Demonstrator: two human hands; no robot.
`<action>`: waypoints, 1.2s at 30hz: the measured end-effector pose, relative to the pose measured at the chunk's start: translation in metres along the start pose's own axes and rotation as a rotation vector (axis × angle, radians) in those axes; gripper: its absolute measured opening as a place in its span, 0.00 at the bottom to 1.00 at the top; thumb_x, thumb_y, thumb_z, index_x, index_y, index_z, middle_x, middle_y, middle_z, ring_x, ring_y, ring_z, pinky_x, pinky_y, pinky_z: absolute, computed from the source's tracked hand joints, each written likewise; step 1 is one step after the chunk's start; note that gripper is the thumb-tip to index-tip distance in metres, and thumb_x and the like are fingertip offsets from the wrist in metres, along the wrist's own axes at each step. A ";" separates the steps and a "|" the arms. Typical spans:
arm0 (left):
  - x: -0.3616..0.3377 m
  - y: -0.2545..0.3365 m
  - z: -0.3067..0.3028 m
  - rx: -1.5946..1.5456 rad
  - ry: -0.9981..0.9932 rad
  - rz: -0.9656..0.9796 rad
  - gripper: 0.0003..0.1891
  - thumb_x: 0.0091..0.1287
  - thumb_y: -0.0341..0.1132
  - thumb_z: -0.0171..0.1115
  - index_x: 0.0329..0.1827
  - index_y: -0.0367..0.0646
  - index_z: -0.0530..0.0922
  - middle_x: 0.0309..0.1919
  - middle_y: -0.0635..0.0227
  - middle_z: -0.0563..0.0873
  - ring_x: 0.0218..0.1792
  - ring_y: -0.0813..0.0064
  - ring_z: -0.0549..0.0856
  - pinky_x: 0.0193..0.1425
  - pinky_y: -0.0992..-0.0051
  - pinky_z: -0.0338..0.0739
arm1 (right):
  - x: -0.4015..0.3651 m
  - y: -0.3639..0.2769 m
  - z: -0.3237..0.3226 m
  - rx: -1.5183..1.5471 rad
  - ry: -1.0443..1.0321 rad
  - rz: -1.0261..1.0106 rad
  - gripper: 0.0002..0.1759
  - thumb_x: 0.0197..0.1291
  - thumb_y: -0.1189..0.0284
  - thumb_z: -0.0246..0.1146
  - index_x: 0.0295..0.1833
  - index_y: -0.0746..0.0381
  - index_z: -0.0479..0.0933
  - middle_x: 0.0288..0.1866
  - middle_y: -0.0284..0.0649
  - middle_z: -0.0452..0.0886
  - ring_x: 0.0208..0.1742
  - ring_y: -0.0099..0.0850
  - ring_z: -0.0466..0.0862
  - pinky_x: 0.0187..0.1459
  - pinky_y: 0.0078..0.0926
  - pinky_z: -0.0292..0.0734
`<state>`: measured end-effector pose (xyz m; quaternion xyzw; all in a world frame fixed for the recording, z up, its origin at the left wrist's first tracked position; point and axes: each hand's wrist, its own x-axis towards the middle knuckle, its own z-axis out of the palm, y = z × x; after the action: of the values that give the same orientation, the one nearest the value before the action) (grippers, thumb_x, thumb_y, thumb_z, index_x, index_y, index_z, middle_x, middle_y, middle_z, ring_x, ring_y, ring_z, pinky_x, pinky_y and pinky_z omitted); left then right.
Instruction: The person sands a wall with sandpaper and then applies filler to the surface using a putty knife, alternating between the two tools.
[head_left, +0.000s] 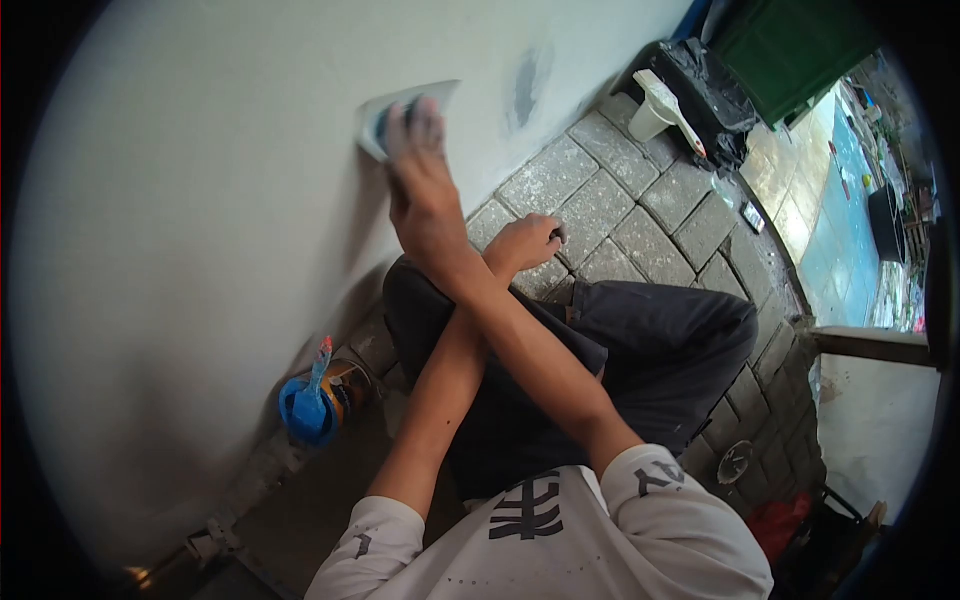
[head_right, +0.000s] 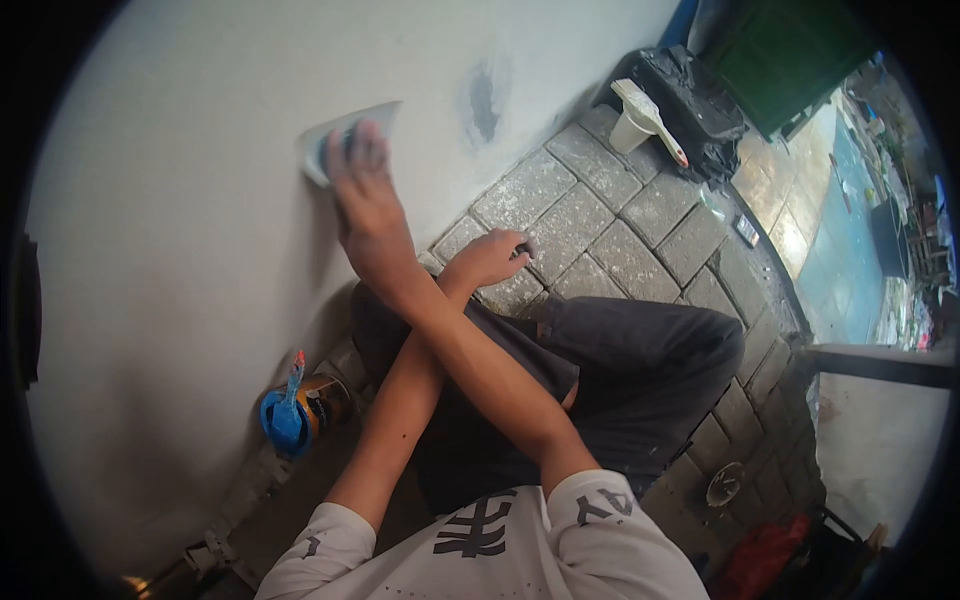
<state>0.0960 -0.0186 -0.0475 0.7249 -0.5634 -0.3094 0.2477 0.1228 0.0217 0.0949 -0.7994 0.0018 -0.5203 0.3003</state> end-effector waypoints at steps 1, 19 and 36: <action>-0.003 0.001 -0.003 0.036 -0.001 -0.031 0.09 0.67 0.35 0.63 0.46 0.42 0.84 0.42 0.52 0.89 0.47 0.50 0.87 0.53 0.59 0.80 | 0.003 -0.001 0.004 0.042 0.164 0.166 0.39 0.56 0.88 0.57 0.77 0.69 0.64 0.77 0.68 0.62 0.81 0.62 0.59 0.80 0.57 0.53; 0.003 -0.006 0.001 0.016 -0.012 0.017 0.11 0.68 0.38 0.62 0.45 0.40 0.84 0.41 0.51 0.89 0.46 0.49 0.87 0.53 0.57 0.81 | 0.001 -0.020 0.021 0.010 0.047 0.007 0.37 0.60 0.80 0.61 0.77 0.56 0.68 0.80 0.67 0.58 0.81 0.63 0.59 0.76 0.60 0.61; -0.003 0.002 0.000 0.068 0.039 0.036 0.11 0.65 0.38 0.61 0.43 0.42 0.84 0.40 0.51 0.89 0.44 0.48 0.88 0.51 0.52 0.83 | 0.002 -0.009 0.000 -0.103 -0.032 -0.098 0.40 0.53 0.87 0.61 0.75 0.66 0.69 0.75 0.57 0.71 0.79 0.58 0.64 0.78 0.59 0.57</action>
<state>0.0937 -0.0166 -0.0456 0.7284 -0.5817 -0.2716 0.2393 0.1207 0.0284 0.1011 -0.8213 -0.0154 -0.5205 0.2331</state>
